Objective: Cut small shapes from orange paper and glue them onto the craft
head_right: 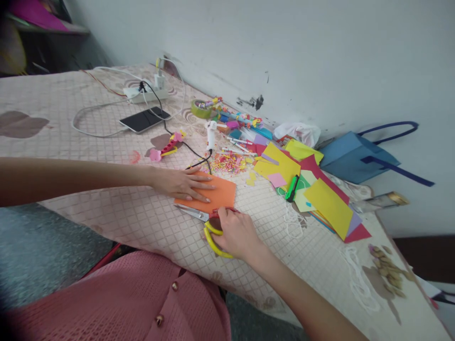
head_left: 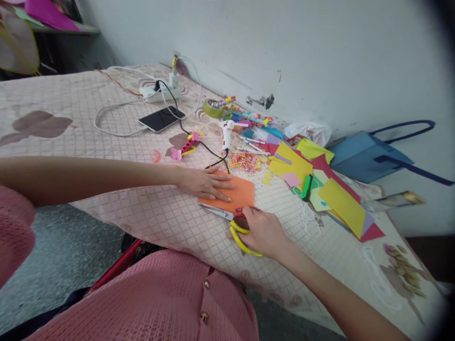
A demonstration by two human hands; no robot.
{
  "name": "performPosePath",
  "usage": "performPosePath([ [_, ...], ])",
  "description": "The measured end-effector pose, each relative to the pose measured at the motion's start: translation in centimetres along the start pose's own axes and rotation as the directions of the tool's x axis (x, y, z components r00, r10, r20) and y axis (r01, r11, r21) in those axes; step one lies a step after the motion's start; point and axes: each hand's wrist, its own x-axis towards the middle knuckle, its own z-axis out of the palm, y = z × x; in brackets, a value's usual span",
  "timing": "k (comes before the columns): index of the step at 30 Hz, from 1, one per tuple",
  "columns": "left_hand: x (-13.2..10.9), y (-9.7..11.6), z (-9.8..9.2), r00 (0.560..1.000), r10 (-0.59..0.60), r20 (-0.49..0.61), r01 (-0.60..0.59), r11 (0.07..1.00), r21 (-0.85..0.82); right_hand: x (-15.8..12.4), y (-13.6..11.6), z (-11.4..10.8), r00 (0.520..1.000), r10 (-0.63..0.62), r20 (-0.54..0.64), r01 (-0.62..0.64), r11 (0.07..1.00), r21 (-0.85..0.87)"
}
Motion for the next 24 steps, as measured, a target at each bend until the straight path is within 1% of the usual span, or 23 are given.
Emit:
performPosePath([
  [3, 0.06, 0.01, 0.01, 0.999, -0.009, -0.035, 0.008, 1.0, -0.024, 0.1, -0.06, 0.03, 1.0, 0.004, 0.005, -0.004, 1.0, -0.005],
  [8, 0.27, 0.35, -0.29, 0.993, -0.096, 0.064, 0.1, 0.994, -0.054, 0.6, -0.27, 0.07, 1.0, 0.021, 0.008, -0.021, 1.0, -0.005],
  [13, 0.22, 0.34, -0.26, 0.994, -0.063, 0.09, 0.063, 0.998, 0.005, 0.63, -0.14, 0.11, 1.0, -0.002, 0.005, 0.002, 1.0, -0.003],
  [16, 0.15, 0.21, -0.17, 0.992, -0.069, 0.102, 0.068, 0.998, 0.011, 0.58, -0.09, 0.17, 1.0, -0.009, 0.005, 0.009, 1.0, 0.002],
  [18, 0.12, 0.12, -0.13, 0.994, -0.06, 0.092, 0.059, 0.998, 0.008, 0.59, -0.1, 0.21, 1.0, -0.007, 0.008, 0.007, 1.0, 0.003],
  [21, 0.12, 0.06, -0.14, 0.999, -0.025, 0.048, 0.024, 1.0, 0.011, 0.61, -0.09, 0.23, 1.0, -0.001, 0.01, 0.001, 1.0, -0.008],
  [24, 0.18, 0.1, -0.17, 0.996, -0.056, 0.064, 0.056, 0.998, 0.003, 0.62, -0.05, 0.13, 1.0, -0.005, 0.016, 0.005, 1.0, -0.012],
])
